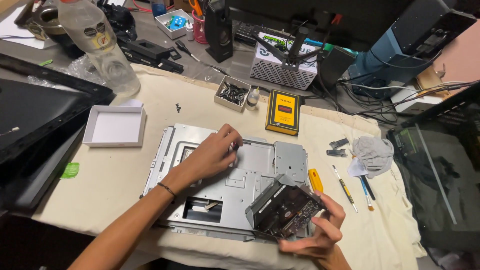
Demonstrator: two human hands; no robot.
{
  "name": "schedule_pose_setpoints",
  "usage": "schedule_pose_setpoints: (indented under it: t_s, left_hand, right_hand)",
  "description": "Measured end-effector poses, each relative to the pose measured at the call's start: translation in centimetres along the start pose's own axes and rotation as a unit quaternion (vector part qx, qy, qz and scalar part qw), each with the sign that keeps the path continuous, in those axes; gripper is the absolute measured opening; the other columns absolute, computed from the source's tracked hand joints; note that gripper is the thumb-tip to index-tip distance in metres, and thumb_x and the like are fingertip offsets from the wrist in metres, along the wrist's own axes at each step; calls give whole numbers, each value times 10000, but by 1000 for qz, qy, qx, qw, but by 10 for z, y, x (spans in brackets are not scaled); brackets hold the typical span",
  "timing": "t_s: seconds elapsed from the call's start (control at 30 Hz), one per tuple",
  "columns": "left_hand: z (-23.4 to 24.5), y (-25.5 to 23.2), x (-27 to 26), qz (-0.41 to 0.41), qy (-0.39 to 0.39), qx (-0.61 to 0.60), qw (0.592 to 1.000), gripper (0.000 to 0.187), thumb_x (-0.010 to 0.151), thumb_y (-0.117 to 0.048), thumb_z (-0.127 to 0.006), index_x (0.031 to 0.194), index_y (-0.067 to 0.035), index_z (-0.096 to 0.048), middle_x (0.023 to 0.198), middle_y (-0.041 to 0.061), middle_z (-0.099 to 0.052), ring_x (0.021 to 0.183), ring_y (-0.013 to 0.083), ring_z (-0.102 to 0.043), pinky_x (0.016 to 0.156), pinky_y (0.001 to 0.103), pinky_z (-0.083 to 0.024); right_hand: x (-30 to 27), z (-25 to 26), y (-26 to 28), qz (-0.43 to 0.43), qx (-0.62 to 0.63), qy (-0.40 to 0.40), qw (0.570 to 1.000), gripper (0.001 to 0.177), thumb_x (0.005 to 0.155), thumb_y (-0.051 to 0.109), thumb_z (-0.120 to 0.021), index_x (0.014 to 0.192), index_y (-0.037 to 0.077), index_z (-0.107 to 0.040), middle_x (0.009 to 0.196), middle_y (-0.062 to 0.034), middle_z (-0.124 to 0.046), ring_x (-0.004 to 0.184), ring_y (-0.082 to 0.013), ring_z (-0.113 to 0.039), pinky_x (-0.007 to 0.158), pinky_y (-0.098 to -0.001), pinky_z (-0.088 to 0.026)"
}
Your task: The person uses a yellow screwdriver to remove screws from a silver electronic chassis. They then insert a green circuit board into a slot, place a metal cover over it, and secure the cover with screws. Finally, they pick up a hard drive and a metal bracket.
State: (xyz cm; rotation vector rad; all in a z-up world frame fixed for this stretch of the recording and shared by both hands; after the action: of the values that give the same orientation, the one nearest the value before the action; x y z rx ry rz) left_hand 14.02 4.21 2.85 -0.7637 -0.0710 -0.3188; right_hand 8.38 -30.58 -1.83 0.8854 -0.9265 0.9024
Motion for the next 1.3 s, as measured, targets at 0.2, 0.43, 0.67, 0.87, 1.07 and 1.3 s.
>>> schedule_pose_setpoints:
  t_s: [0.2,0.43,0.67,0.87,1.07,1.3]
  left_hand:
    - [8,-18,-22,-87,7,-7,996,476,955,-38,-781,1390,-83,-594,1389,142,-574,991,261,-642,893,380,-536]
    - [4,-3,-38,-2,41,-30,999,305,1036,-286,-735,1327,-209,-688,1224,48,-837,1146,272,-739,1112,452,-451]
    - [0,-9,-50,-4,68,-58,996,266,1098,-311,-659,1329,-181,-649,1326,54,-735,1175,254,-686,1020,431,-495]
    - [2,-24,-46,-11,49,-91,995,375,1112,-341,-623,1442,-165,-596,1465,93,-643,1324,275,-630,1105,438,-463]
    - [-19,-18,-45,-51,0,-20,998,593,1116,-408,-629,1607,-94,-517,1683,211,-509,1614,401,-405,1271,553,-340]
    - [-6,-39,-43,72,87,-186,976,604,1140,-539,-299,1497,-173,-620,1080,64,-790,1210,234,-632,1102,382,-427]
  right_hand:
    - [4,1,1,22,-15,6,1000,1045,649,640,-993,1342,125,-405,1411,-334,-512,1280,-438,-654,1022,-463,-640]
    - [26,-16,8,-197,187,31,962,1068,572,261,-1005,1406,83,-361,1599,-375,-429,1580,-467,-462,1376,-542,-395]
    - [-12,-14,-18,-591,542,-8,597,1022,798,483,-911,1631,33,-525,1381,-189,-743,1203,-324,-729,1014,-451,-572]
    - [41,-40,23,-583,682,-5,442,909,884,512,-870,1579,11,-568,1490,-345,-649,1279,-496,-690,1018,-648,-612]
    - [72,-60,38,-527,747,8,405,1102,911,550,-923,1721,33,-383,1622,-443,-479,1349,-500,-621,1122,-605,-554]
    - [79,-77,32,-512,735,-16,445,1108,938,597,-960,1715,41,-399,1684,-393,-459,1517,-549,-515,1219,-634,-470]
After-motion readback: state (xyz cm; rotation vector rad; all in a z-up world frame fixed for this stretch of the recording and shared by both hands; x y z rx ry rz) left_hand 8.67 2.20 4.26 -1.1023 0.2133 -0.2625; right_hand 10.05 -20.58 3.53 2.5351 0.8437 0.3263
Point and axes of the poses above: each hand's wrist, its own x-axis towards the middle knuckle, its own z-axis out of the back of the hand, y = z × x, the point moved 3 cm from there along x, towards the middle knuckle
